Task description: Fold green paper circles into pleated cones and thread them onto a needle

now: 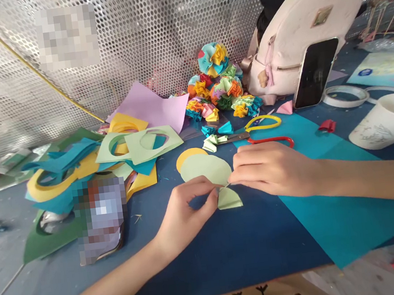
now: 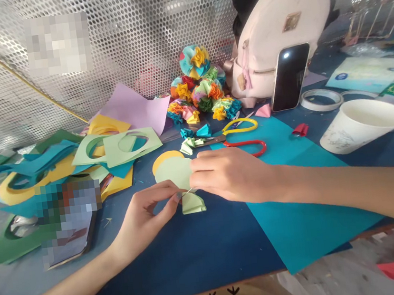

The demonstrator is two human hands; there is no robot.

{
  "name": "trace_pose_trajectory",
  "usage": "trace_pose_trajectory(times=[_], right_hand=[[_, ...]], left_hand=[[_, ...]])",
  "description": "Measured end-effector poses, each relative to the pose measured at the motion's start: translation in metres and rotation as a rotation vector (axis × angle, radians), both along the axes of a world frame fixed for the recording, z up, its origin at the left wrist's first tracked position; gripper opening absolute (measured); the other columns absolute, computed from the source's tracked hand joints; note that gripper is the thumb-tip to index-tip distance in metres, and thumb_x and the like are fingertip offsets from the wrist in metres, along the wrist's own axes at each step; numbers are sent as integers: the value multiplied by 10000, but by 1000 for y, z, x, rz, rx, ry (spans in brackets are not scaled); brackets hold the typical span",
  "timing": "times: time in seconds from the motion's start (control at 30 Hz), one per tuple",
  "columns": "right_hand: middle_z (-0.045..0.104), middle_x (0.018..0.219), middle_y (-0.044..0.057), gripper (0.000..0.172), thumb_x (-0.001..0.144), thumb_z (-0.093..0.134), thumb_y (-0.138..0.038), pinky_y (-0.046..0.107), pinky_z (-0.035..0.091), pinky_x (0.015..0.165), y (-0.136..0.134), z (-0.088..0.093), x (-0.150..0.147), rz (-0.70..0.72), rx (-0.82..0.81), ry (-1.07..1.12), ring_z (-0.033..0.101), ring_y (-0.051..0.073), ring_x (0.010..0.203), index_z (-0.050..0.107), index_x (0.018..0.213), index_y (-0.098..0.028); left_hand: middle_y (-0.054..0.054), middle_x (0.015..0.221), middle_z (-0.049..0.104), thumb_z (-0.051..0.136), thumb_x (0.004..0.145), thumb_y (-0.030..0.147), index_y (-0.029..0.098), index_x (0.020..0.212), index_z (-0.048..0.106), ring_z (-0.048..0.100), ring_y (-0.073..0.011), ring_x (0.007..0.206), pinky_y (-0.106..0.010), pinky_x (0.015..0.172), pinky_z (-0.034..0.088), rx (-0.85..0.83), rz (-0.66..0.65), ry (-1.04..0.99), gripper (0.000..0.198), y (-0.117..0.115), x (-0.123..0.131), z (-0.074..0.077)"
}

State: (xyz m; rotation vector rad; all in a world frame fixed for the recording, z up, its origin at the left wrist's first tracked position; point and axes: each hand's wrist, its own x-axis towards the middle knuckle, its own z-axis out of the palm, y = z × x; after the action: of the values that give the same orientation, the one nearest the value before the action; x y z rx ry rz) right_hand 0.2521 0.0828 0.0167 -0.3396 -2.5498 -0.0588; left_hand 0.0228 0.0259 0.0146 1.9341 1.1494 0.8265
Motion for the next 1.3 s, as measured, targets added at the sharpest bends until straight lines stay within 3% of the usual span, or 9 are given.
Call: trace_pose_trajectory(times=[0.23, 0.4, 0.57, 0.7, 0.87, 1.07, 1.3], right_hand=[[596, 775, 43, 235, 997, 466, -116, 278, 417, 685, -1, 1, -1, 7, 27, -19, 475, 158, 730, 677, 893, -132], [568, 756, 38, 241, 988, 462, -97, 277, 394, 652, -2, -1, 0, 6, 23, -37, 447, 157, 709, 671, 873, -128], [520, 730, 27, 258, 986, 451, -95, 283, 370, 626, -3, -1, 0, -17, 39, -49, 414, 163, 699, 667, 852, -141], [509, 725, 25, 257, 979, 455, -83, 284, 361, 624, -5, -2, -1, -12, 70, -29, 400, 161, 696, 663, 839, -141], [489, 711, 14, 268, 985, 459, -85, 291, 333, 629, -10, -4, -4, -13, 150, -6, 382, 155, 684, 642, 804, -158], [506, 726, 13, 266, 995, 451, -97, 292, 337, 639, -12, -5, -5, -18, 147, -8, 385, 154, 694, 644, 825, -169], [591, 759, 32, 233, 1006, 472, -163, 289, 377, 638, -10, -7, -6, 1, 0, 41, 454, 158, 717, 669, 882, -152]], left_hand=[[-31, 819, 717, 630, 888, 180, 177, 850, 777, 632, -148, 762, -248, 708, 470, -145, 25, -92, 152, 3, -1, -5], [-23, 829, 725, 676, 846, 138, 207, 888, 797, 652, -160, 791, -261, 741, 486, -137, 74, -109, 146, 2, 1, -5], [-25, 786, 689, 612, 915, 196, 194, 815, 793, 604, -139, 724, -252, 677, 464, -103, 53, -90, 207, 1, 0, -2], [-13, 810, 729, 703, 848, 182, 208, 844, 799, 653, -144, 773, -239, 731, 496, -153, 86, -124, 99, 1, 0, -4], [27, 712, 736, 767, 775, 165, 214, 719, 759, 661, -135, 709, -225, 692, 500, -203, 131, -43, 75, 3, 1, -6], [38, 700, 681, 743, 776, 110, 184, 670, 658, 611, -121, 689, -235, 676, 453, -84, 77, 40, 155, 4, 2, -3], [15, 780, 669, 624, 878, 113, 196, 753, 621, 601, -161, 782, -314, 792, 418, 90, 0, 158, 150, 1, 1, -2]])
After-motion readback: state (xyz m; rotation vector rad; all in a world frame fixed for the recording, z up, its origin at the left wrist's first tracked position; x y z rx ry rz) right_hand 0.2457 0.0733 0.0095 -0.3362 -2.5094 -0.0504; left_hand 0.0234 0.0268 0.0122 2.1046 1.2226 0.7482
